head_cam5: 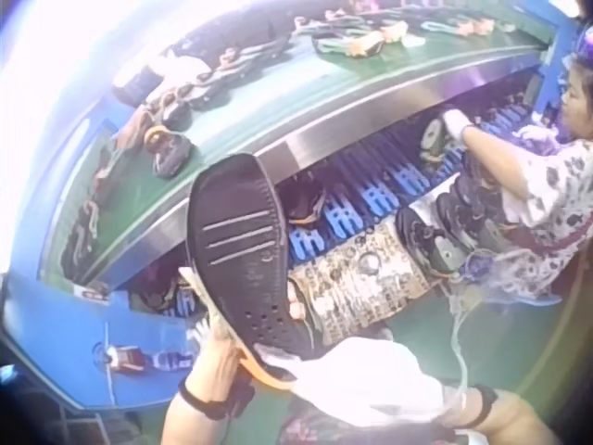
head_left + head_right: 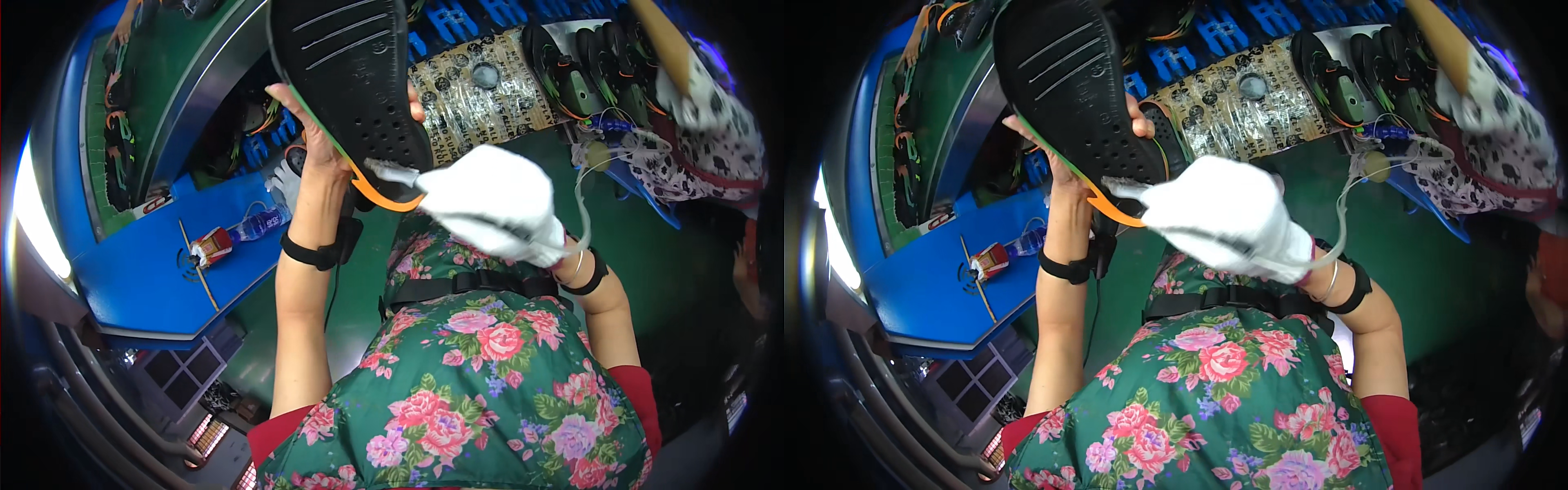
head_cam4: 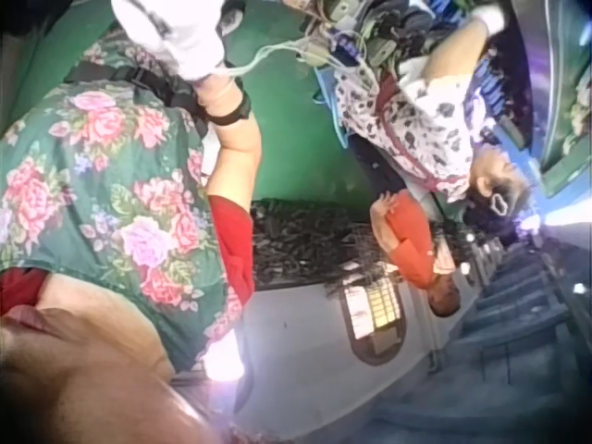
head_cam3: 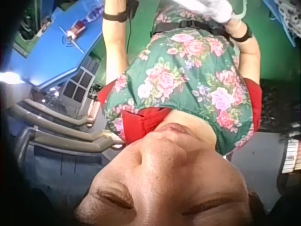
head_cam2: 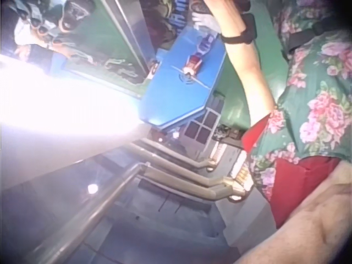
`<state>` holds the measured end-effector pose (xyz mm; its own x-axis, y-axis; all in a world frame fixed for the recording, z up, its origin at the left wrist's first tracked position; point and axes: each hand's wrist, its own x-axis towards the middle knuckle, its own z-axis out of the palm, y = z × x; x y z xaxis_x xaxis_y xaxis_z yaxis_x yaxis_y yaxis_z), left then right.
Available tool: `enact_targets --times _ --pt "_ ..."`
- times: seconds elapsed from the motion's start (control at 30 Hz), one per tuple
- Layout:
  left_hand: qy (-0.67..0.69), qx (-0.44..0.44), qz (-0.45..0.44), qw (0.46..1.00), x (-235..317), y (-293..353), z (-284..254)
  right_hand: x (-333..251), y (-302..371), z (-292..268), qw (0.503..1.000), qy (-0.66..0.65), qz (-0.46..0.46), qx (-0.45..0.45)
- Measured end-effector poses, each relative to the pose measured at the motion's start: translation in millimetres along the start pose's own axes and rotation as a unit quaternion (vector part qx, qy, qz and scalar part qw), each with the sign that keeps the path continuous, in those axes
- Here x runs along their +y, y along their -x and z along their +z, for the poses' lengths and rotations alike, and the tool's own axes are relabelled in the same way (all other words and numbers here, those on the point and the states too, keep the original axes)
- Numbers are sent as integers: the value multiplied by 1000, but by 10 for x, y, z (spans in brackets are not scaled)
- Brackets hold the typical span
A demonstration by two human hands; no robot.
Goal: Apply adhesive or primer liquid to the bottom of shoe soles using a brush.
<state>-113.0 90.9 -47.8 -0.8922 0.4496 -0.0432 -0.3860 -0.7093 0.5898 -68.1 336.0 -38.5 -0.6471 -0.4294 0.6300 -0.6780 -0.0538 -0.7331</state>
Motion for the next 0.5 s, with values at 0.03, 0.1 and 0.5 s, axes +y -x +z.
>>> enact_targets --times 0.03,0.1,0.5 --pt "1 0 3 1000 -7 -18 -34 5 2 -2 1000 0 -1 -3" --pt "14 -76 -17 997 -27 -78 -128 19 7 -5 989 -133 1 -65" --pt "-111 38 -135 984 5 32 -156 20 -41 -38 980 -161 -34 -110"
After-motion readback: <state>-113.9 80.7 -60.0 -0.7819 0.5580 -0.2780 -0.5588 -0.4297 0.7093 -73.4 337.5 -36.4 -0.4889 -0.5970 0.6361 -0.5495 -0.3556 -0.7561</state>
